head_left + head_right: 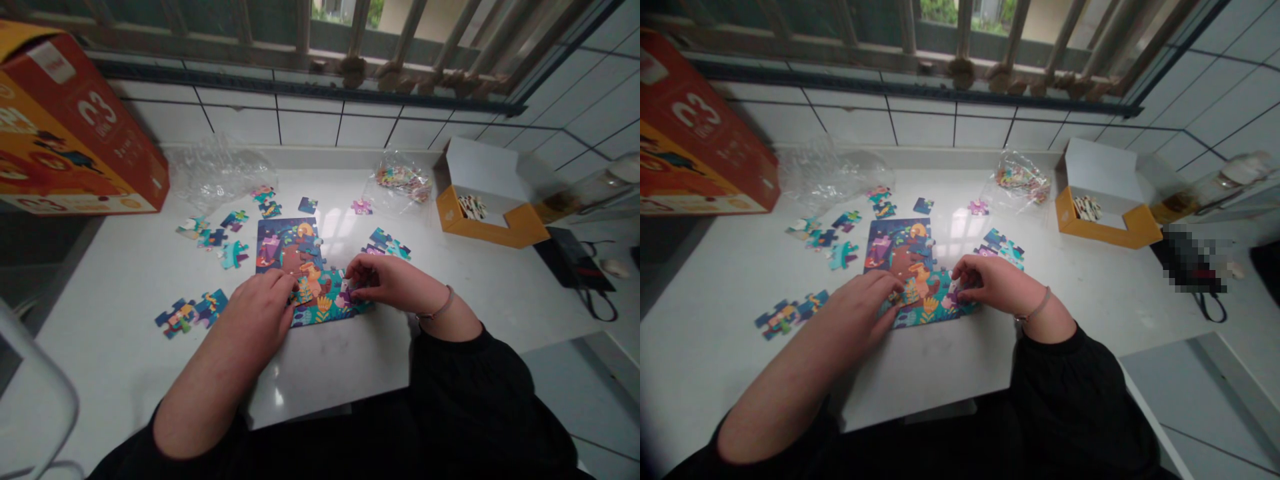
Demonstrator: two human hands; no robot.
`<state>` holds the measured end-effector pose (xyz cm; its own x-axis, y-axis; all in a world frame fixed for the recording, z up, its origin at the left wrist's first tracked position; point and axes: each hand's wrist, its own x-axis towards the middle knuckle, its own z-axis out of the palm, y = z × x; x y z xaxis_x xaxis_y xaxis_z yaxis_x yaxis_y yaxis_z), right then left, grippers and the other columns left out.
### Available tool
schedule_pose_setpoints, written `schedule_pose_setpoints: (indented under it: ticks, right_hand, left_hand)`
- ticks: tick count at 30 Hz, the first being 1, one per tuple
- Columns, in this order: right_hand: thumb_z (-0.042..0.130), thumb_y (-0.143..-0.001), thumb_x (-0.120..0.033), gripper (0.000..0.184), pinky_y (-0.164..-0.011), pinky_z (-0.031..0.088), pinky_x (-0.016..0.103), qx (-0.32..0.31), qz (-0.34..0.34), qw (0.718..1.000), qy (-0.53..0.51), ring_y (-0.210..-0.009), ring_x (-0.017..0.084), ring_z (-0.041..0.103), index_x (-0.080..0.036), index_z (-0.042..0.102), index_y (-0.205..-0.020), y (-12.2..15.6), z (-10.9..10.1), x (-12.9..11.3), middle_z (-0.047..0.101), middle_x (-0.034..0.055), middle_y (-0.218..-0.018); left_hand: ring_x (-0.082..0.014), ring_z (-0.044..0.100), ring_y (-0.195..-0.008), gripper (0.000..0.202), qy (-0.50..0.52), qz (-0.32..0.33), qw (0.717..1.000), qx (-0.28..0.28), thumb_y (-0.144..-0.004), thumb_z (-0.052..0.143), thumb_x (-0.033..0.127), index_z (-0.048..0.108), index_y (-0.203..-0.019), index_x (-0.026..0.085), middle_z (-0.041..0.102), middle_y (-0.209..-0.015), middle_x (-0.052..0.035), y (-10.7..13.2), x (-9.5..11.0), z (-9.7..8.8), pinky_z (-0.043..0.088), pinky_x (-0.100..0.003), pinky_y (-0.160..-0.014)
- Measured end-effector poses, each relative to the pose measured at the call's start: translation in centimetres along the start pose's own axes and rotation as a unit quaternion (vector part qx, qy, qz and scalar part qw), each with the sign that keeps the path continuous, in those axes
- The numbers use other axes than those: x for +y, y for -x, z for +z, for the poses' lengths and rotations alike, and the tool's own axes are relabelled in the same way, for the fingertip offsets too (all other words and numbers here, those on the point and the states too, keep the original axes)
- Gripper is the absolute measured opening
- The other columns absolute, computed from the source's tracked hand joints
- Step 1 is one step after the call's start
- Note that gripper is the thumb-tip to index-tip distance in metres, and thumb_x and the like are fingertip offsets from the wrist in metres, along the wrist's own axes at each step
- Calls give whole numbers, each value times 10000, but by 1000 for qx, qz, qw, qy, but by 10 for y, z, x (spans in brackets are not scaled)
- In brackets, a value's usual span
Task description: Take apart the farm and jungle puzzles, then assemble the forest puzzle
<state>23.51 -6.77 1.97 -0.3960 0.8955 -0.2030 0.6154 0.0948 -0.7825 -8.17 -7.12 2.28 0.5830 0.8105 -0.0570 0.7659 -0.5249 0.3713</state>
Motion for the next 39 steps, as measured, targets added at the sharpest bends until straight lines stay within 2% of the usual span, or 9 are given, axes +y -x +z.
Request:
schedule_pose_setpoints:
  ticks: [7, 13, 16, 22, 24, 26, 29, 34, 39]
  right_hand:
    - [892, -908, -264, 282, -775, 511, 320, -7, -1, 999, 49, -821, 182, 645, -250, 772, -1163, -1, 0, -1, 731, 1, -924]
    - [927, -875, -209, 346, -794, 513, 319, 9, -20, 996, 89, -879, 188, 651, -226, 782, -1189, -3, 1, 0, 740, 50, -1078]
    - [920, -892, -214, 337, -791, 508, 311, 2, -18, 996, 86, -873, 183, 658, -226, 776, -1196, -3, 2, 0, 746, 40, -1056]
    - [812, -986, -237, 77, -764, 499, 302, -31, -42, 996, 74, -828, 172, 671, -228, 796, -1061, 0, 1, -2, 764, 26, -962]
    - [798, -999, -259, 40, -738, 496, 298, -35, -50, 996, 66, -794, 165, 658, -230, 804, -1026, 2, -2, -2, 764, 25, -945]
    - [819, -996, -315, 92, -719, 498, 297, -42, -47, 997, 52, -789, 167, 653, -229, 810, -1030, 4, -5, -3, 763, 29, -946]
    - [919, -916, -376, 233, -737, 511, 307, -51, -40, 996, 57, -856, 190, 666, -239, 818, -1075, 7, -9, -4, 765, 41, -1007]
    - [974, -841, -293, 289, -818, 522, 328, -46, -31, 993, 108, -943, 215, 685, -249, 816, -1080, 9, -9, -6, 775, 42, -1055]
    - [999, -824, -307, 330, -803, 514, 327, -36, -15, 991, 130, -919, 214, 692, -242, 806, -1083, 9, -4, -11, 780, 42, -1051]
  left_hand:
    - [-354, 699, -1224, 218, 5, -2, 1000, -2, -992, 565, 188, 676, -1179, 197, 718, -1322, -174, 0, 2, -3, 584, -587, -1116]
    - [-347, 704, -1223, 242, 1, -6, 1000, -1, -969, 582, 158, 685, -1182, 206, 723, -1290, -151, -1, 4, -4, 590, -555, -1111]
    - [-348, 706, -1222, 233, 0, -8, 1000, -6, -972, 582, 159, 683, -1177, 201, 721, -1291, -156, -1, 3, -5, 590, -558, -1113]
    - [-350, 696, -1226, 221, -4, -1, 1000, -2, -975, 582, 164, 668, -1175, 201, 715, -1297, -160, -1, 2, -3, 586, -562, -1114]
    - [-347, 697, -1224, 228, -4, -1, 1000, -3, -975, 581, 166, 666, -1183, 204, 714, -1305, -159, -1, 2, -3, 584, -559, -1115]
    - [-344, 697, -1224, 221, -3, -4, 1000, -7, -990, 571, 175, 664, -1188, 204, 712, -1310, -160, -1, 2, -4, 582, -559, -1117]
    - [-333, 696, -1217, 204, -2, -2, 1000, -11, -1011, 559, 191, 662, -1186, 211, 713, -1292, -148, -1, 3, -5, 586, -549, -1110]
    - [-333, 695, -1232, 230, -6, -1, 1000, -6, -1008, 560, 188, 658, -1214, 212, 711, -1307, -151, 1, 2, -4, 587, -544, -1116]
    - [-354, 688, -1240, 235, -10, -4, 1000, -7, -1002, 549, 167, 660, -1208, 188, 705, -1316, -171, 1, 2, -2, 579, -571, -1120]
